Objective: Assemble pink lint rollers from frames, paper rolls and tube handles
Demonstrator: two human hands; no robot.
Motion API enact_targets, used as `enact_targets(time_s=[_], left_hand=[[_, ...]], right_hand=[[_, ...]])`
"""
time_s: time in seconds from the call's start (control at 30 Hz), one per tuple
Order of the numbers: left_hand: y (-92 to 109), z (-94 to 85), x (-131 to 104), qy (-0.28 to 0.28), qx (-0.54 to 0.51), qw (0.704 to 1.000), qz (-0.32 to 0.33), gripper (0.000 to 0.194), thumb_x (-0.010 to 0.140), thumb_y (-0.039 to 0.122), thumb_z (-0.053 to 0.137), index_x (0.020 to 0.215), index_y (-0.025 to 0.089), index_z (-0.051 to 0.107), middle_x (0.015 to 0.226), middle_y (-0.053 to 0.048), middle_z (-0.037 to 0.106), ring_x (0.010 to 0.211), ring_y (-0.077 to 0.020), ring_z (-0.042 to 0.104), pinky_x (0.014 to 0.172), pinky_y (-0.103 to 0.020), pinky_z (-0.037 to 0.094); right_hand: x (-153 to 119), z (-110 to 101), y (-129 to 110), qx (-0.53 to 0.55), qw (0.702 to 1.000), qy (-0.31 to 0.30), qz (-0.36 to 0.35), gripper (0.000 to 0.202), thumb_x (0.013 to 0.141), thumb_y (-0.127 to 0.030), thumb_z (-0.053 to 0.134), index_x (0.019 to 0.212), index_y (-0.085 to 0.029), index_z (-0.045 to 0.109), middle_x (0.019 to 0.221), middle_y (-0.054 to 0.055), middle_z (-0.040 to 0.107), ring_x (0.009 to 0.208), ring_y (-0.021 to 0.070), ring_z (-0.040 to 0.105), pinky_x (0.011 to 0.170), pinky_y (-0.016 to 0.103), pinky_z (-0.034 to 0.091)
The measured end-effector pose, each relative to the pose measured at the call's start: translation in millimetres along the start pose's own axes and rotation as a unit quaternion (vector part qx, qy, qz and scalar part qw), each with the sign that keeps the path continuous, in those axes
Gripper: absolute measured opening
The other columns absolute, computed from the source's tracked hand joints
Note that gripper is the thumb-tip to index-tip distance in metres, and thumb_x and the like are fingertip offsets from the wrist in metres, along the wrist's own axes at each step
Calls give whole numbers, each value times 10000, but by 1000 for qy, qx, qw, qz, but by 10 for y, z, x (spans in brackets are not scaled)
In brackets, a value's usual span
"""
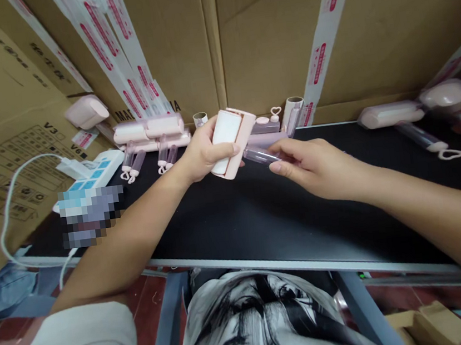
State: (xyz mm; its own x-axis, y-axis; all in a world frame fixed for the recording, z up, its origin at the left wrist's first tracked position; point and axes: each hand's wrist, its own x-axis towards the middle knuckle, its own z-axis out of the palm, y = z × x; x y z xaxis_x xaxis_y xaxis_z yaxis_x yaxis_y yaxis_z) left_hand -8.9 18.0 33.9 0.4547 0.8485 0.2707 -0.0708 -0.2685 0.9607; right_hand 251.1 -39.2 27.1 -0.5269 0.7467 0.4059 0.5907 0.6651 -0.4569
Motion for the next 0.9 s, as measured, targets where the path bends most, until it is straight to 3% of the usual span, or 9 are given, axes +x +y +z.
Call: enact_targets(time_s=[0.17, 0.3, 0.4, 0.5, 0.57, 0.63, 0.77, 0.83, 0.9], left_hand=[[-137, 301, 54, 1, -76, 994, -74, 658, 659, 310, 852, 1208, 194, 508, 848, -10, 675, 702, -206, 691, 664, -435, 662], [-192, 476, 69, 4, -69, 995, -65, 701, 664, 326, 850, 1256, 204, 496, 871, -5, 673, 707, -204, 690, 679, -437, 657], [-140, 395, 233, -23, -1, 999, -35, 623, 770, 524, 829, 1222, 197, 552, 888, -41, 709, 758, -238, 721, 722, -423, 633], [-121, 176, 592, -13, 99, 995, 9, 647, 899, 785, 606, 1139, 186, 648, 957, -98, 752, 955, -310, 748, 804, -419, 604], [-183, 53, 845, 36, 198, 978, 54, 624, 930, 763, 577, 1119, 178, 683, 1031, -115, 765, 1052, -334, 733, 883, -441, 584], [-306, 17, 1021, 48, 324, 939, 102, 534, 908, 643, 664, 1143, 166, 710, 1169, -145, 763, 1169, -363, 696, 1007, -480, 541], [-582, 183, 1082, -40, 509, 857, 72, 673, 746, 486, 826, 1320, 162, 688, 1397, -183, 686, 1353, -414, 588, 1165, -516, 435], [-641, 284, 1018, -78, 534, 840, 50, 645, 708, 454, 843, 1268, 167, 704, 1353, -173, 701, 1353, -416, 573, 1177, -518, 419], [-612, 332, 912, -98, 523, 845, 58, 586, 674, 383, 845, 1208, 176, 720, 1300, -163, 718, 1325, -409, 580, 1162, -512, 426]], right_hand=[[-201, -48, 220, 42, 994, 75, 70, 384, 1038, -564, 576, 1139, -226, 728, 766, 34, 739, 650, 215, 642, 632, 336, 451], [-249, -81, 288, 40, 992, 84, 81, 440, 1009, -627, 610, 1037, -221, 778, 730, 27, 735, 622, 201, 617, 618, 333, 460], [-240, -166, 323, 41, 997, 47, 55, 462, 953, -637, 691, 1116, -220, 803, 842, 38, 776, 697, 219, 662, 667, 343, 489], [-225, -305, 358, 24, 994, 92, 53, 435, 949, -552, 731, 1199, -203, 798, 953, 70, 796, 777, 237, 674, 731, 362, 494], [-217, -390, 381, 26, 987, 145, 70, 386, 966, -468, 729, 1214, -178, 788, 946, 85, 785, 758, 216, 646, 720, 355, 477], [-211, -436, 407, 41, 978, 187, 86, 344, 975, -411, 723, 1196, -154, 783, 877, 84, 757, 698, 189, 604, 679, 345, 457], [-212, -393, 469, 38, 972, 219, 73, 339, 972, -420, 732, 1175, -153, 780, 868, 88, 742, 683, 187, 591, 682, 352, 467], [-220, -347, 491, 28, 972, 225, 62, 377, 978, -456, 723, 1207, -161, 775, 896, 87, 744, 699, 196, 604, 700, 358, 481], [-230, -315, 501, 18, 972, 230, 56, 416, 977, -504, 713, 1227, -177, 777, 880, 70, 737, 693, 201, 606, 699, 358, 488]])
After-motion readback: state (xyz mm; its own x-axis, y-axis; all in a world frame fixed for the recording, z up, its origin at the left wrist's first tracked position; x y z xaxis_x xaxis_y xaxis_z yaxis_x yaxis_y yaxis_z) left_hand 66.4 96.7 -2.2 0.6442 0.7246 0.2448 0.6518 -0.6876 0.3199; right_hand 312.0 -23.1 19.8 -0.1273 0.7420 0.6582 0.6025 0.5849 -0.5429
